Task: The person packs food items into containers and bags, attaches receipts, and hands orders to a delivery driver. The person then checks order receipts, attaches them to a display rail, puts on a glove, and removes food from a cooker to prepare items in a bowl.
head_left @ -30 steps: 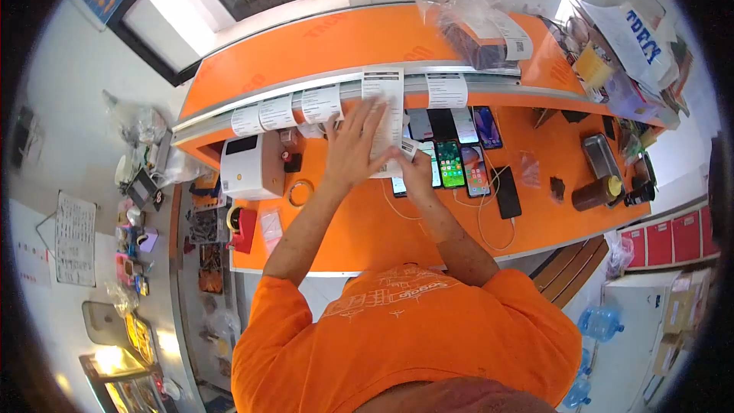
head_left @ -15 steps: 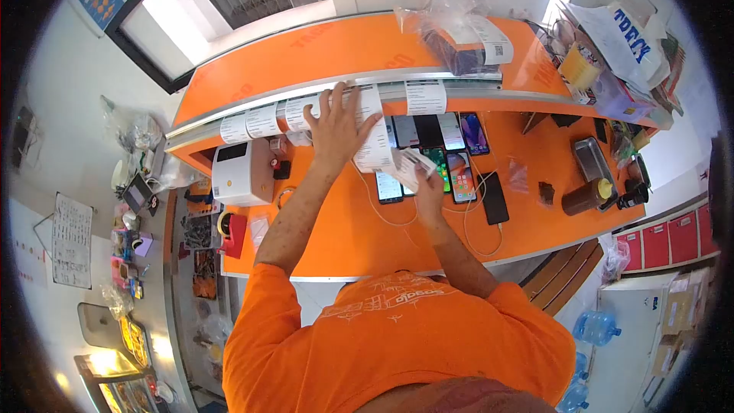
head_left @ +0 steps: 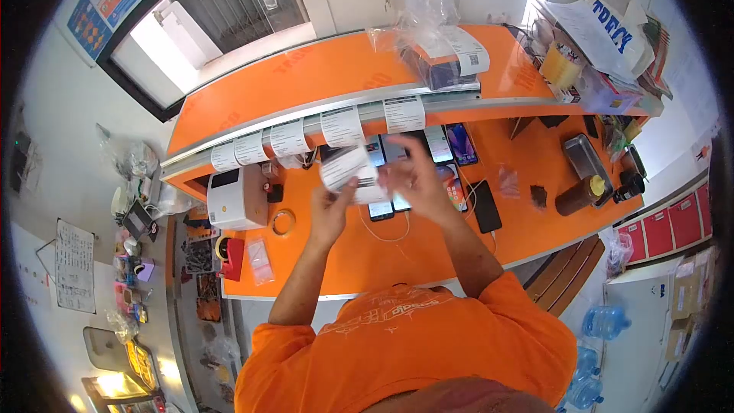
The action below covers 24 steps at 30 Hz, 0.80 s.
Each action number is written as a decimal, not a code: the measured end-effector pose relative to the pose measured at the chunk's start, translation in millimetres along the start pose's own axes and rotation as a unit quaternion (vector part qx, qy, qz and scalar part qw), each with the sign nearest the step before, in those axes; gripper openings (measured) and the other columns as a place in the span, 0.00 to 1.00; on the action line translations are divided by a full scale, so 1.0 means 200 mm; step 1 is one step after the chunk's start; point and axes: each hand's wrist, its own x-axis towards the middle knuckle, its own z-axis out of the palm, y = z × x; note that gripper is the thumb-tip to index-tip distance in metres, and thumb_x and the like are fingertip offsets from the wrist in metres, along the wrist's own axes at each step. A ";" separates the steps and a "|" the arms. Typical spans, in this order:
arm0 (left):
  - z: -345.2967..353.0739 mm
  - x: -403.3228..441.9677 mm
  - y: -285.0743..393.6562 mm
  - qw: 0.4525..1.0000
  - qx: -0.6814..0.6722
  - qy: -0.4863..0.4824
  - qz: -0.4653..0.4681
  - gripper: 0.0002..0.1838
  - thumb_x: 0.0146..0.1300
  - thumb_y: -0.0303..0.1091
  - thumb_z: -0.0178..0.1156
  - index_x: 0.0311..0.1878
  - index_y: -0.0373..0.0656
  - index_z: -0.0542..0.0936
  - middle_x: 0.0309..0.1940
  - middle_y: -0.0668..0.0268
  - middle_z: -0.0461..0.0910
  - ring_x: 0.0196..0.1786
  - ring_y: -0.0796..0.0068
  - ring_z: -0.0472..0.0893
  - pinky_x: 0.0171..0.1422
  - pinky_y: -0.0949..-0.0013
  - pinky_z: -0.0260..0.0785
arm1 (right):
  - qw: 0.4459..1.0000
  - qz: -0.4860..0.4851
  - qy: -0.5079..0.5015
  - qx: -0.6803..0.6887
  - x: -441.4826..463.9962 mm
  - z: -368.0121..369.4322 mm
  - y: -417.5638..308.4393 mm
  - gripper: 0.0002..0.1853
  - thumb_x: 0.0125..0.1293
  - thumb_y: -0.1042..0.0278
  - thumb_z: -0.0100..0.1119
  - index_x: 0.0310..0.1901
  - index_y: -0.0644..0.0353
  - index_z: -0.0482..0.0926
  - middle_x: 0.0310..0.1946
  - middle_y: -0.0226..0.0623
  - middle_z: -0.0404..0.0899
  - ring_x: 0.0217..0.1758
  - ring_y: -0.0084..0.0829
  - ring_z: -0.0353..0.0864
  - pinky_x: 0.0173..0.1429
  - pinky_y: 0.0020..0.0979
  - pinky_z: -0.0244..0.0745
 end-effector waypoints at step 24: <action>-0.58 -0.41 0.04 0.966 -0.060 0.252 -0.005 0.14 0.70 0.32 0.61 0.53 0.33 0.78 0.47 0.63 0.83 0.47 0.77 0.82 0.53 0.71 0.75 | 0.760 -0.147 0.201 -0.601 0.68 0.33 0.04 0.35 0.50 0.43 0.73 0.60 0.42 0.75 0.65 0.44 0.66 0.65 0.53 0.63 0.63 0.58 0.57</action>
